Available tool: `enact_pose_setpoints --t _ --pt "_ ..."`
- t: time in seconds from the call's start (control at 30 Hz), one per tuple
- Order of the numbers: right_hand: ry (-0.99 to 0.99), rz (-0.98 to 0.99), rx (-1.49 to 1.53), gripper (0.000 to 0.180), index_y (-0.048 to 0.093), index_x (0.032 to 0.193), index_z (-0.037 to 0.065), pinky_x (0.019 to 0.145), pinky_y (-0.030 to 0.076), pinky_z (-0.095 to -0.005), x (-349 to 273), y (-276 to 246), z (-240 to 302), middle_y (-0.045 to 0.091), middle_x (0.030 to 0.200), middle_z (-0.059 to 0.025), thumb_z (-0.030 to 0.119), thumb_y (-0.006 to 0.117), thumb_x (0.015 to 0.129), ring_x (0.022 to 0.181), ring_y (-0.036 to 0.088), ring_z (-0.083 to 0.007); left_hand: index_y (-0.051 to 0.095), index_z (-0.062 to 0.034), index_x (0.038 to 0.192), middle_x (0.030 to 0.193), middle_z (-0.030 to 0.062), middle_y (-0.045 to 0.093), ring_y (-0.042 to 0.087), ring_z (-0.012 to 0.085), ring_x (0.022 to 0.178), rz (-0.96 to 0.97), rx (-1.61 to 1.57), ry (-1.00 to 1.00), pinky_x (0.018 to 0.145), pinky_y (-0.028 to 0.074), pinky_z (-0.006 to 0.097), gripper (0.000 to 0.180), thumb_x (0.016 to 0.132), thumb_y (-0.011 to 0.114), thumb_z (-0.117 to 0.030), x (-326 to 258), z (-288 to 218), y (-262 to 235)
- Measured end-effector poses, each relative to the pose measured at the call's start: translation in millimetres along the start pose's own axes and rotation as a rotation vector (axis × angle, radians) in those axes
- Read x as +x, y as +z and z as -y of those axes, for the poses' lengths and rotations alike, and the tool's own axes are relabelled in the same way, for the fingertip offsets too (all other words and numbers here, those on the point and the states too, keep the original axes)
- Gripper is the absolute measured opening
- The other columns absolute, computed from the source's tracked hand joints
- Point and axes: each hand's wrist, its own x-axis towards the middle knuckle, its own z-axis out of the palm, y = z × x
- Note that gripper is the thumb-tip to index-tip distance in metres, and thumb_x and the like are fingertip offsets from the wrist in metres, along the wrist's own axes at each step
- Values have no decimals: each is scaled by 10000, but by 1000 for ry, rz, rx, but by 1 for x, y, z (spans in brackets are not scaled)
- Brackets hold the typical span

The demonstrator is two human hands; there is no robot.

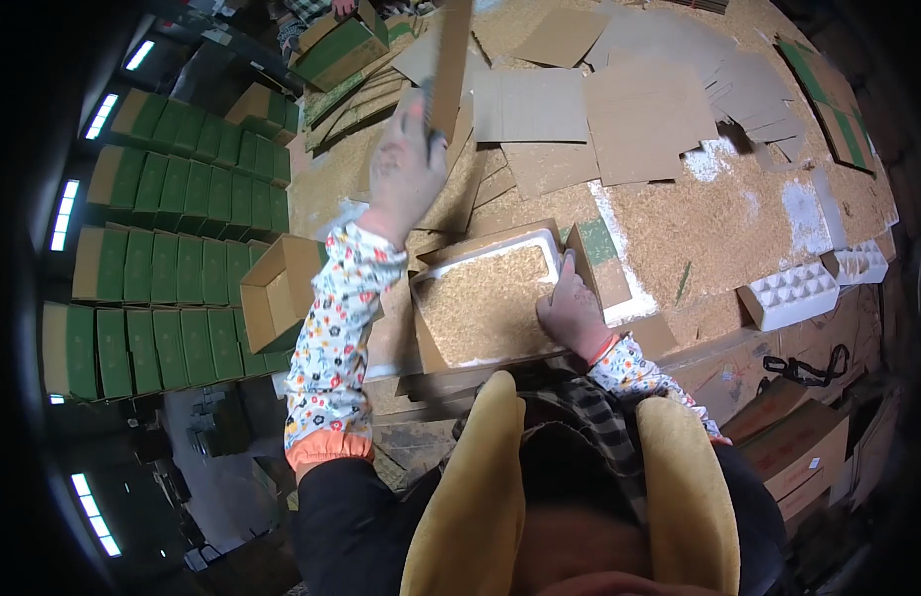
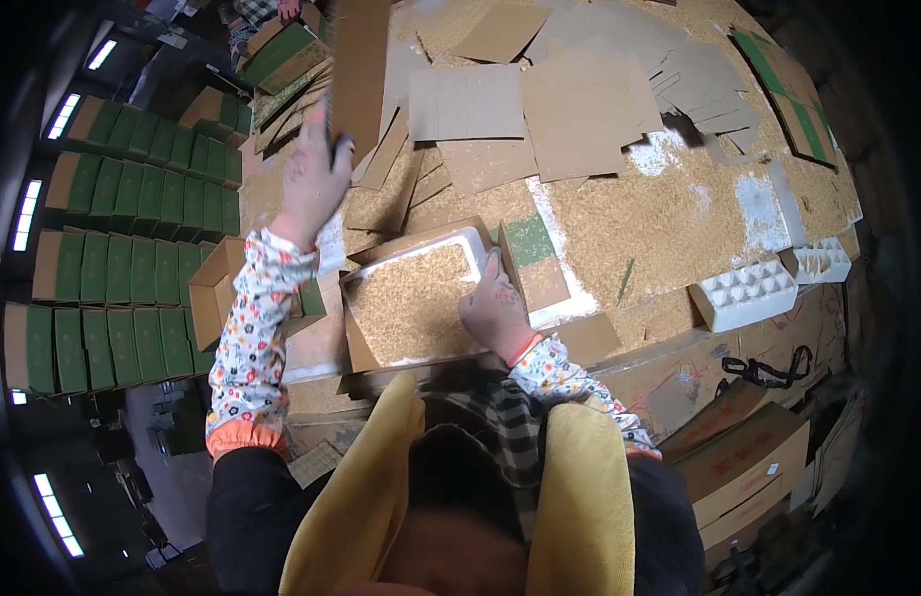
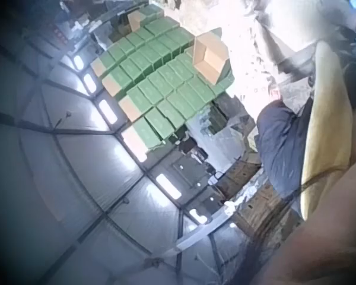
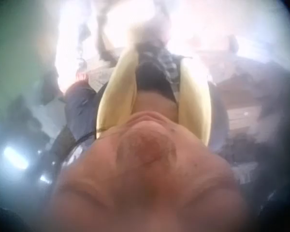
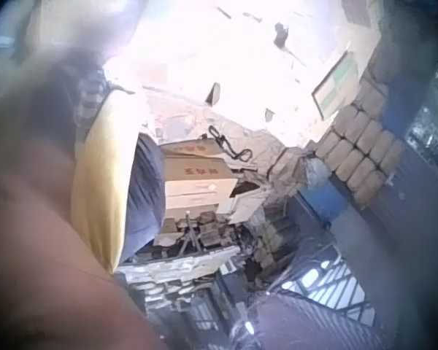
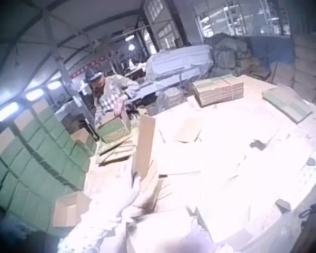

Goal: The person folds flat cardboard into boxes, places filled foam trays and cardboard inserts inside, closes the boxes, and stacks the packed boxes onto piles by hand.

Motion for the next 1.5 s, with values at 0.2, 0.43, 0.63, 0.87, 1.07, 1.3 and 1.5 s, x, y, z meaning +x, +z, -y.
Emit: enact_pose_setpoints --t 0.2,0.43,0.63,0.87,1.07,1.3,1.5 --pt "-378 4 -460 633 276 1430 -43 933 462 -449 5 22 -34 534 1189 -348 128 487 857 1016 602 -429 515 -316 1341 1027 135 489 574 271 856 425 232 431 632 481 378 570 788 571 -189 -223 -4 36" --pt "-586 -511 52 595 373 1382 -8 1071 335 -473 -34 6 42 423 1378 -231 128 584 843 1288 400 -399 540 -245 1319 1142 171 490 565 325 994 724 -9 399 864 442 440 520 801 584 -255 -247 12 77" --pt "-330 100 -721 916 286 1466 134 1001 345 -572 -18 19 57 311 1431 -254 367 758 716 1287 324 -490 367 -158 1433 1443 204 312 285 412 1352 509 -39 114 1074 259 593 813 756 686 -476 -226 5 41" --pt "-581 -94 -1079 472 484 1305 36 852 452 -527 10 58 25 446 1258 -284 189 529 860 1118 455 -446 147 -65 1505 1548 254 48 99 529 1385 762 360 -106 977 198 766 1022 766 683 -522 -231 -19 117" --pt "-427 334 -780 710 478 1279 32 938 417 -475 28 16 68 481 1226 -244 349 754 706 1161 469 -411 211 -22 1478 1501 259 181 165 517 1369 764 152 -17 1025 208 707 1088 694 707 -592 -221 -5 87" --pt "-588 188 -944 873 361 1425 67 1051 275 -557 40 24 42 429 1336 -225 284 772 686 1277 377 -395 288 -96 1462 1419 205 339 294 407 1328 614 254 -104 1024 131 729 1068 653 697 -660 -204 10 91" --pt "-312 462 -993 935 423 1360 112 985 406 -518 89 47 37 494 1342 -150 335 879 575 1265 460 -329 269 -114 1472 1449 212 288 237 411 1361 811 139 -132 1017 169 734 1120 612 722 -669 -189 29 123"
